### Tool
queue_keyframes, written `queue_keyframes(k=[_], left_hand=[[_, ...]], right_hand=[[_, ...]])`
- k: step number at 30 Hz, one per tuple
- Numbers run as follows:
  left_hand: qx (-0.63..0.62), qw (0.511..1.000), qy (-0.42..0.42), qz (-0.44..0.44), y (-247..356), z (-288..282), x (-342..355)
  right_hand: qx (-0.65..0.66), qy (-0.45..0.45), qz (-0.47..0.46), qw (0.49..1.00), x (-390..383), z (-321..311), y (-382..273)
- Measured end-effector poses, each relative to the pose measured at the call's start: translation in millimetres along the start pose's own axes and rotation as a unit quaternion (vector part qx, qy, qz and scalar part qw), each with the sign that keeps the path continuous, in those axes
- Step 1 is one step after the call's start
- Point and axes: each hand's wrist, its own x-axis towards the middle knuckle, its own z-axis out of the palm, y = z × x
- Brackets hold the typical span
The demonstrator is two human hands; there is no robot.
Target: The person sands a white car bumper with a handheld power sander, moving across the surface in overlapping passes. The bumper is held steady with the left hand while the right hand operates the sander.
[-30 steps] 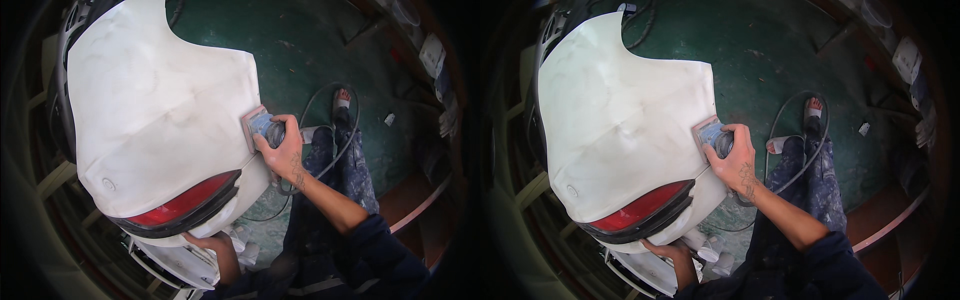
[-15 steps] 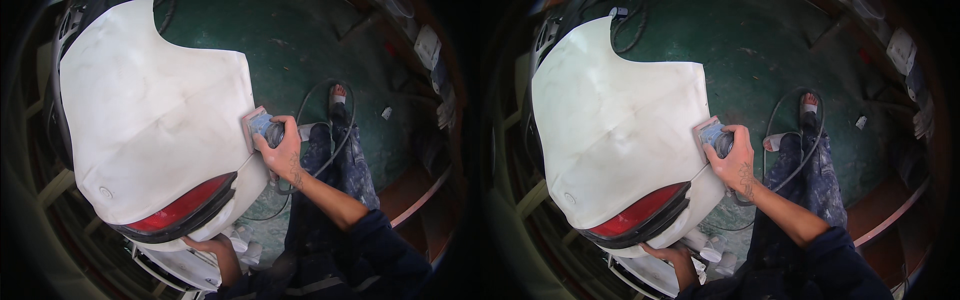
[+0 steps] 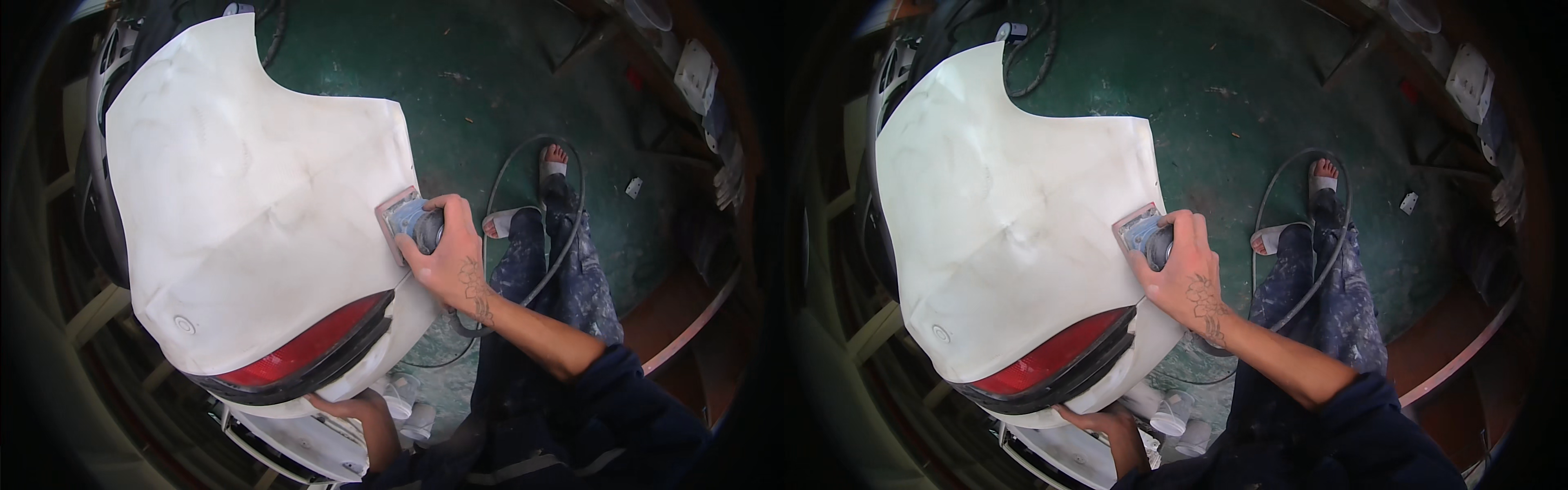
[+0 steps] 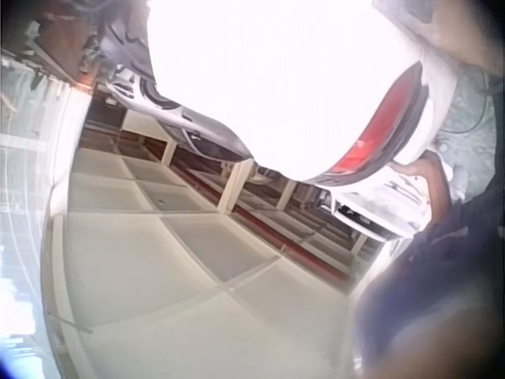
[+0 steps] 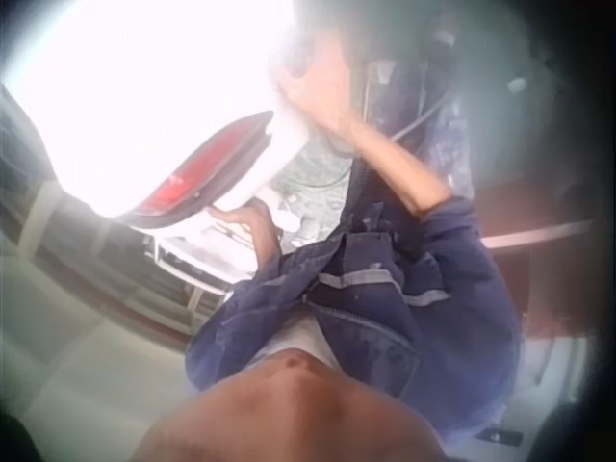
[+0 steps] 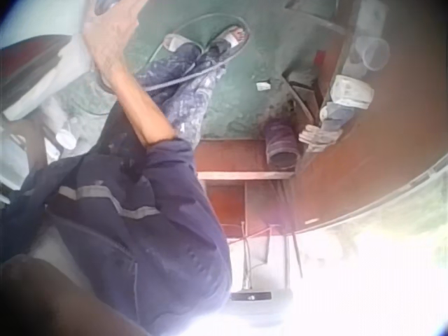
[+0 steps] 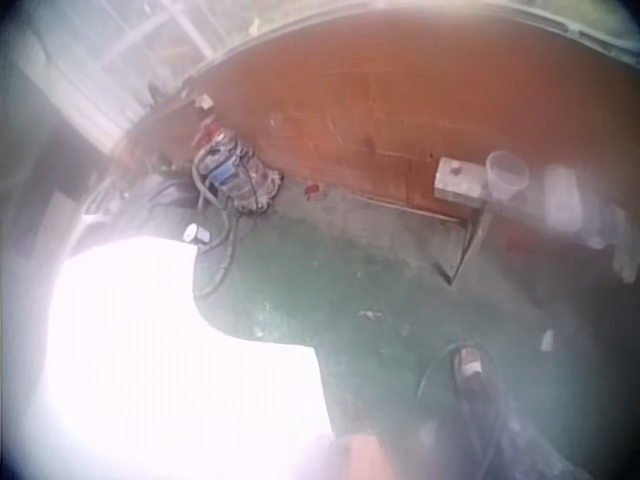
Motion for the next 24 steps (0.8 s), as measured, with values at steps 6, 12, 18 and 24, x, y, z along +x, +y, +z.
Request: queue_keyframes(k=[6, 12, 18, 24], left_hand=[[0.002, 1.0, 0.006, 0.001, 2.7, 1.1, -0.1], [-0.005, 1.0, 0.01, 0.01, 0.9, 1.4, -2.3], [-0.014, 1.0, 0.01, 0.006, 1.5, 4.2, -3.5], [-0.085, 0.995, 0.023, -0.035, 12.8, 30.3, -21.8]], right_hand=[[0.056, -0.099, -0.079, 0.99, -22.8, 8.4, -55.3], [-0.003, -0.003, -0.03, 1.0, 48.2, 1.0, -1.1], [0.024, -0.057, -0.066, 0.996, 15.8, 6.4, -59.4], [-0.036, -0.109, -0.317, 0.942, -48.8, 52.0, -142.5]])
